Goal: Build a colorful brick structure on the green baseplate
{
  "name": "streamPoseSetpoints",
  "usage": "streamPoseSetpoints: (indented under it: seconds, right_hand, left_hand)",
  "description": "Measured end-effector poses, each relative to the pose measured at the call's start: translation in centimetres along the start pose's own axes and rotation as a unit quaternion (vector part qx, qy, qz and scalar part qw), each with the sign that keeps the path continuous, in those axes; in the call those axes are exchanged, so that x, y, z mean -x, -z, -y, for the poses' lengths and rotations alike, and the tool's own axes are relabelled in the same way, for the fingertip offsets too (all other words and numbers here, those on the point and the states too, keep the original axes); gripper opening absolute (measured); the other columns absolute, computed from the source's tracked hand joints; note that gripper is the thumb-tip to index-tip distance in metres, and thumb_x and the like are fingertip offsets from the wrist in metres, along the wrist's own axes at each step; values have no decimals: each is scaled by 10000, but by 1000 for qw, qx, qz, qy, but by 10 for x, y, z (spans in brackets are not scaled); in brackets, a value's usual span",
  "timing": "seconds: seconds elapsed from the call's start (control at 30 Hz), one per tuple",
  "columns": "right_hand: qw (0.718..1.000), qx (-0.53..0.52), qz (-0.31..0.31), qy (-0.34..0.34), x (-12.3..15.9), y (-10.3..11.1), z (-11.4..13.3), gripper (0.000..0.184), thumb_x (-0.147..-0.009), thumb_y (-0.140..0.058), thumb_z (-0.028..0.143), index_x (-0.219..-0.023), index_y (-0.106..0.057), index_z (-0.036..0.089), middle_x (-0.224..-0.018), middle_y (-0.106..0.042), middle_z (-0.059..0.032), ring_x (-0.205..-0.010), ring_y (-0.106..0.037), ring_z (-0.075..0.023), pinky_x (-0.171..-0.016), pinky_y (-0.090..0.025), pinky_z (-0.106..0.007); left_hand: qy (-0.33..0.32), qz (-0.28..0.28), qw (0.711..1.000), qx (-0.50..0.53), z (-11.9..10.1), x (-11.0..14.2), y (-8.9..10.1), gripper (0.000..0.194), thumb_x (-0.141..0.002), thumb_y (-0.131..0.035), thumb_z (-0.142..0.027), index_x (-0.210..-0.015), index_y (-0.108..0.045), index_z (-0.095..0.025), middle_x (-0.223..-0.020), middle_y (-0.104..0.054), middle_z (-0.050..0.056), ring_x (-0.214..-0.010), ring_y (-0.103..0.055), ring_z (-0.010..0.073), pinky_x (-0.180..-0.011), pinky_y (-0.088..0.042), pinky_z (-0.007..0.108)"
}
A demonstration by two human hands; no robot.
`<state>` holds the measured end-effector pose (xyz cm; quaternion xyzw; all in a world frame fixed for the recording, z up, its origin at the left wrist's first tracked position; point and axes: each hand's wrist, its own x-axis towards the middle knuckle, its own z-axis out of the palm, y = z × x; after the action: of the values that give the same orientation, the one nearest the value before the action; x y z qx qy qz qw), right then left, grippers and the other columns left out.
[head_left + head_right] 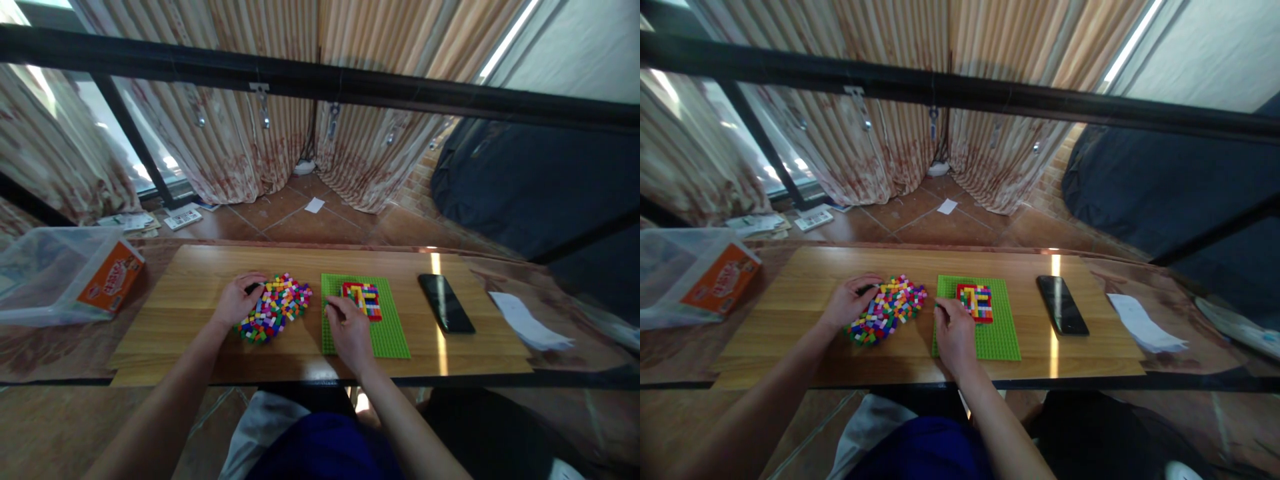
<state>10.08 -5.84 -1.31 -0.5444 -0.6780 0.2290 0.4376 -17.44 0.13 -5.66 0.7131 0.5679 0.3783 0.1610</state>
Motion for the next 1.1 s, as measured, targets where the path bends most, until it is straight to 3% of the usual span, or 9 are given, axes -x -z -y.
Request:
streamPoseSetpoints:
  seconds: [0.27,0.43,0.6,0.87,1.1]
  right_hand:
    - [996,52,65,18,6,-34,3,233,-864,-470,110,-978,-661,181,-930,-672,-77,-867,-630,-180,-810,-490,-299]
    - [997,36,63,22,1,-36,5,181,-846,-519,113,-934,-659,185,-923,-672,-66,-847,-630,-174,-786,-490,-286]
    - [999,20,34,7,-2,-16,9,112,-851,-559,180,-859,-670,186,-822,-663,-44,-754,-618,-163,-695,-489,-272]
    - [993,109,-26,25,-20,45,-16,209,-896,-503,265,-942,-701,217,-952,-674,-62,-882,-620,-187,-787,-488,-320]
    - [980,194,-20,29,-37,55,-38,254,-886,-497,279,-872,-733,186,-908,-651,-82,-852,-586,-207,-792,-467,-345]
  left_hand:
    - [-7,-3,1000,5,-3,0,1,226,-816,-555,-312,-923,-712,-190,-1037,-709,78,-1006,-643,220,-970,-494,399]
    - [-7,-7,1000,6,-7,0,2,224,-816,-548,-310,-914,-713,-193,-1041,-706,78,-995,-644,222,-966,-496,411]
    - [-7,-6,1000,8,-6,0,1,222,-817,-553,-315,-901,-717,-192,-1032,-707,77,-998,-643,220,-970,-495,404]
    - [0,-6,1000,6,0,0,-2,225,-814,-565,-326,-915,-717,-195,-1055,-705,72,-1004,-644,216,-987,-483,394]
    - [-5,-7,1000,3,-2,0,-1,238,-819,-552,-337,-925,-712,-197,-1054,-707,70,-1004,-645,215,-982,-487,394]
